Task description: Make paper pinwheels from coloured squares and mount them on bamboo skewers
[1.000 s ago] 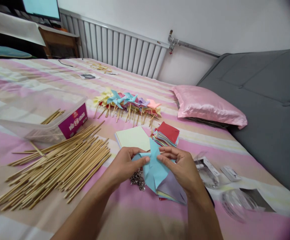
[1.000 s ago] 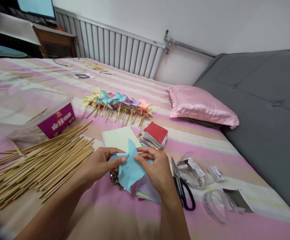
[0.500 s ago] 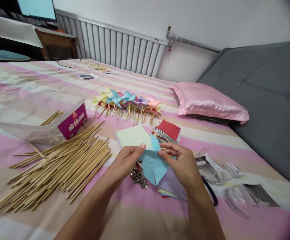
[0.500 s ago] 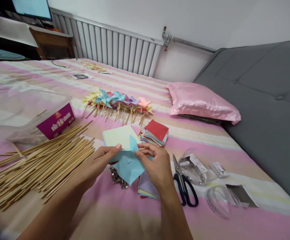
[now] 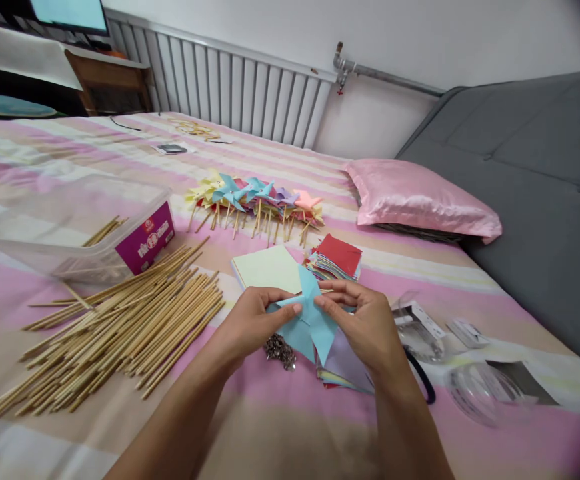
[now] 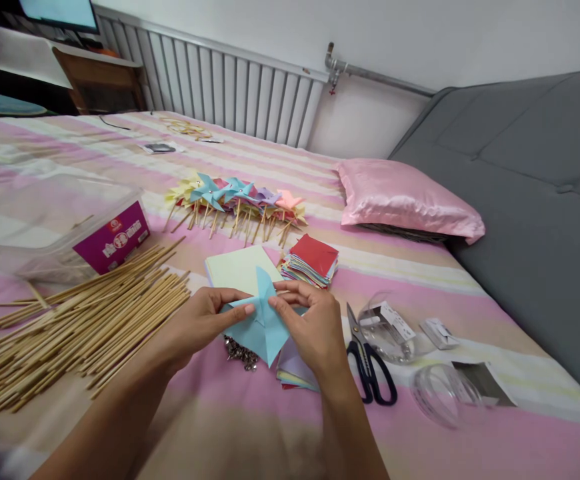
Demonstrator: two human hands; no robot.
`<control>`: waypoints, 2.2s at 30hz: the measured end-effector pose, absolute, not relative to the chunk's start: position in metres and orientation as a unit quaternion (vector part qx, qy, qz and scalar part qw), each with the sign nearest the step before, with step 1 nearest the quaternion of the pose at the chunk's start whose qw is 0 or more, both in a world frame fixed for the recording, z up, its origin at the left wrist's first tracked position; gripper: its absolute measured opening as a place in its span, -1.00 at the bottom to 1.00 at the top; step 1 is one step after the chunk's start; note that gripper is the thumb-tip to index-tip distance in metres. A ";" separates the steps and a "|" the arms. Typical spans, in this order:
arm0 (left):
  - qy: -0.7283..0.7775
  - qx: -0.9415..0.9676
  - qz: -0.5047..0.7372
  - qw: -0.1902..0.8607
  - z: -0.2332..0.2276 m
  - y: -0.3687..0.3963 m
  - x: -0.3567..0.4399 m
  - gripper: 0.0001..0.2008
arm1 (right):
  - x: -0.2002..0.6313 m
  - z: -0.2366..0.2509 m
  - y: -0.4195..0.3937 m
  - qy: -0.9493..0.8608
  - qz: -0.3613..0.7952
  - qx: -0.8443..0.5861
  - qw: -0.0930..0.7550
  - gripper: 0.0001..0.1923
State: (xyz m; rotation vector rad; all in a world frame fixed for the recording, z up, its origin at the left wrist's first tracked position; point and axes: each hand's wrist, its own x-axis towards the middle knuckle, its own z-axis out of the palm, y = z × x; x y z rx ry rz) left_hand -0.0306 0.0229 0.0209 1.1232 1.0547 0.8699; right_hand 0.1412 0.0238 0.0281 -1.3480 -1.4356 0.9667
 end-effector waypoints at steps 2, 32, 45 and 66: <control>0.468 0.493 0.381 0.626 0.021 0.023 -0.030 -0.72 | 0.142 0.028 0.024 -0.585 0.393 -0.545 0.455 -0.75; 0.388 0.340 0.527 0.676 0.026 0.023 -0.020 -0.59 | 0.120 0.010 0.026 -0.456 0.379 -0.544 0.593 -0.48; 0.408 0.288 0.538 0.679 0.022 0.023 -0.017 -0.74 | 0.116 0.011 0.024 -0.462 0.348 -0.563 0.591 -0.56; 0.453 0.314 0.549 0.628 0.022 0.020 -0.017 -0.70 | 0.111 0.014 0.020 -0.513 0.322 -0.566 0.559 -0.63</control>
